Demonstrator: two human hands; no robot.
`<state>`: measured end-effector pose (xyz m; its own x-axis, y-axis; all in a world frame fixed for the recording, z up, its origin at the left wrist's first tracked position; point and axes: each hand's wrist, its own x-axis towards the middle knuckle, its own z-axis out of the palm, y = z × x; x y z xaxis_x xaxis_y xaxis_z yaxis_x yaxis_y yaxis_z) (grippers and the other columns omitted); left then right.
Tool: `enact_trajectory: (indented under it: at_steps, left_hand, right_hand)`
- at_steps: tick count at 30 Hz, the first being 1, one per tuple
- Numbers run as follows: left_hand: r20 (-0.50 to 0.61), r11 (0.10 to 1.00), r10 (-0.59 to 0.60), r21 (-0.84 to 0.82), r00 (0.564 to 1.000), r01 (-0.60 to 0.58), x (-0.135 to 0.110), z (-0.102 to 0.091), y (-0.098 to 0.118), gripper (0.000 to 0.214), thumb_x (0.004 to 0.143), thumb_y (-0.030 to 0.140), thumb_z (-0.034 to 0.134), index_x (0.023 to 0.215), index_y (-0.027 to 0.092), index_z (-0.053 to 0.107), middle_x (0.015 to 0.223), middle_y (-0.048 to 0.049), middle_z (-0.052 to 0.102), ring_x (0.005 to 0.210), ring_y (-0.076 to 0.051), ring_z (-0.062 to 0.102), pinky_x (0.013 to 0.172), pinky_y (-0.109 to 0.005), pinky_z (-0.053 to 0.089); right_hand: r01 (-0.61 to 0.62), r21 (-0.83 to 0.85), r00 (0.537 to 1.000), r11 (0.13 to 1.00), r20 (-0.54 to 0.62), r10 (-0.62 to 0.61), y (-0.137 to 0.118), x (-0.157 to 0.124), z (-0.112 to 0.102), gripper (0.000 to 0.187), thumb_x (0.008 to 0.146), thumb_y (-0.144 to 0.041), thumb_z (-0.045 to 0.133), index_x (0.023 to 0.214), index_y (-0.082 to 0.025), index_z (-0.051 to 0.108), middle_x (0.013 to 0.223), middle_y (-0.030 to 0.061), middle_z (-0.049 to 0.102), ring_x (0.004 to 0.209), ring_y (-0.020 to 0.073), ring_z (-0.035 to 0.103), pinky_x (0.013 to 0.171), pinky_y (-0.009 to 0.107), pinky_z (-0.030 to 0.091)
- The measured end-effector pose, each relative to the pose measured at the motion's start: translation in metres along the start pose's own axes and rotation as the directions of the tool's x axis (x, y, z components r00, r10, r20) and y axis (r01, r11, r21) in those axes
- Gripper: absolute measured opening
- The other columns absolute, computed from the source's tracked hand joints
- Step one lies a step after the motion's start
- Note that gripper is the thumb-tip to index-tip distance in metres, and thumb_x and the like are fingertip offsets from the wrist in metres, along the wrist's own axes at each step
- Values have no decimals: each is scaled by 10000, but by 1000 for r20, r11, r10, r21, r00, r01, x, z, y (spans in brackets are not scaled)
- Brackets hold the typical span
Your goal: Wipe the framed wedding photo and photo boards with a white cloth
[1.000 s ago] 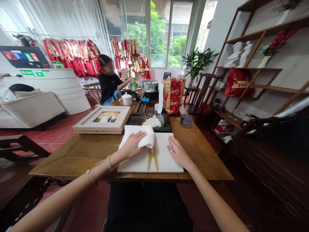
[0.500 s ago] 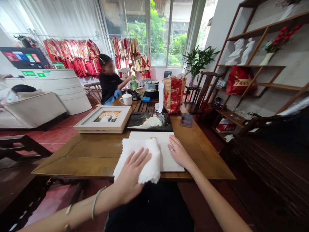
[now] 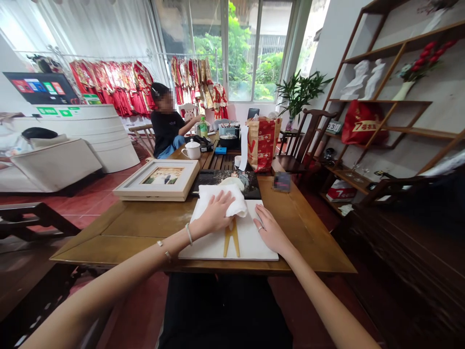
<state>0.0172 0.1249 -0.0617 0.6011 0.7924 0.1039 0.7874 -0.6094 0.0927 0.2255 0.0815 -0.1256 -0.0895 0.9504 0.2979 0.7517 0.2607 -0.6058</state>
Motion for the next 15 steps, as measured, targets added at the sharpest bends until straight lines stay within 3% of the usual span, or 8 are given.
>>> enact_trajectory:
  at_steps: [5, 12, 15]
  left_hand:
    - [18, 999, 37, 15, 999, -37, -4, 1, 13, 659, 763, 236, 544, 1381, 103, 360, 1493, -157, 281, 1380, -361, 178, 1087, -586, 154]
    - [65, 979, 202, -3, 977, -202, -77, 4, 58, 805, 707, 356, 602, 1410, 102, 305, 1520, -154, 213, 1400, -371, 63, 1109, -586, 78]
    - [78, 968, 252, -44, 965, -249, -97, 2, 71, 826, 713, 380, 587, 1426, 109, 272, 1526, -148, 196, 1404, -364, 42, 1114, -580, 67]
  right_hand:
    - [9, 27, 1000, 1000, -31, -8, 5, 3, 1, 477, 907, -358, 382, 1322, -150, 496, 1439, 134, 432, 1358, 259, 355, 1135, 488, 257]
    - [48, 48, 994, 998, -105, -42, 18, 5, 11, 447, 882, -290, 397, 1287, -165, 541, 1389, 135, 495, 1315, 271, 421, 1118, 501, 293]
    - [80, 72, 991, 994, -117, -71, 20, 5, 11, 442, 866, -264, 417, 1282, -197, 549, 1382, 114, 506, 1306, 266, 433, 1109, 505, 308]
